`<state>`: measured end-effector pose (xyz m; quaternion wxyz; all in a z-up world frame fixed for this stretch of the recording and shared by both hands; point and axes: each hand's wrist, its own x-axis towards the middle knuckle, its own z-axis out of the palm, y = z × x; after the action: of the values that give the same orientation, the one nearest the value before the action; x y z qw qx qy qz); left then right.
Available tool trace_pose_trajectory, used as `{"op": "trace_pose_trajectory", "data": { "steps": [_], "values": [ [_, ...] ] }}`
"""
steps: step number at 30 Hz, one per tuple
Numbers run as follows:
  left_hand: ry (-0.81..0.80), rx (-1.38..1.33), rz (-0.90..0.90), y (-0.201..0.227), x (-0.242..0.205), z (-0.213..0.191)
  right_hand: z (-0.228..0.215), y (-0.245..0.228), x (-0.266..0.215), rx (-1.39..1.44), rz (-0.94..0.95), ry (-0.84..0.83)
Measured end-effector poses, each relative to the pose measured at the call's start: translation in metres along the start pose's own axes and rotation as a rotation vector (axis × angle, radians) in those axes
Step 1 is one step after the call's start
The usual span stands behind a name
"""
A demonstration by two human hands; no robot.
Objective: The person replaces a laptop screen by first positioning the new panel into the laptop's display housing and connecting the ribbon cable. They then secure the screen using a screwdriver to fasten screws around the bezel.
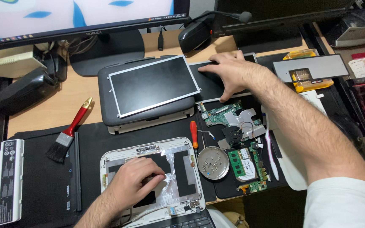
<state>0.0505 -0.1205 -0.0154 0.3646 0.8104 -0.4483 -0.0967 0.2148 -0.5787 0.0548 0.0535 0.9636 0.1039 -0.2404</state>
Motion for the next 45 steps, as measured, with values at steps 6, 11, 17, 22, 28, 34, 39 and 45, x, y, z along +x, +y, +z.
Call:
{"op": "trace_pose_trajectory", "data": {
  "steps": [6,11,17,22,28,34,39,45],
  "values": [
    [-0.015,0.021,0.03,-0.003,0.001,0.003,-0.003,0.003,0.001,-0.127,-0.02,0.034],
    [-0.028,0.021,0.017,-0.002,0.002,0.002,-0.015,0.004,-0.012,-0.167,0.028,0.006],
    [-0.036,0.023,-0.002,-0.002,0.001,0.003,-0.027,0.009,-0.042,-0.141,0.06,0.032],
    [-0.029,0.017,0.018,-0.003,0.001,0.001,-0.028,0.021,-0.07,-0.128,0.099,0.076],
    [-0.028,-0.103,-0.151,0.005,0.002,-0.009,-0.025,0.018,-0.121,-0.08,0.137,0.199],
    [0.121,-0.847,-0.504,0.016,0.013,-0.012,-0.037,-0.088,-0.16,-0.143,-0.142,0.217],
    [0.247,-1.555,-0.576,0.017,-0.001,-0.01,-0.043,-0.201,-0.162,-0.191,-0.482,0.164],
    [0.518,-1.454,-0.635,0.012,-0.048,-0.019,-0.055,-0.232,-0.119,-0.053,-0.699,0.152]
  ]
}}
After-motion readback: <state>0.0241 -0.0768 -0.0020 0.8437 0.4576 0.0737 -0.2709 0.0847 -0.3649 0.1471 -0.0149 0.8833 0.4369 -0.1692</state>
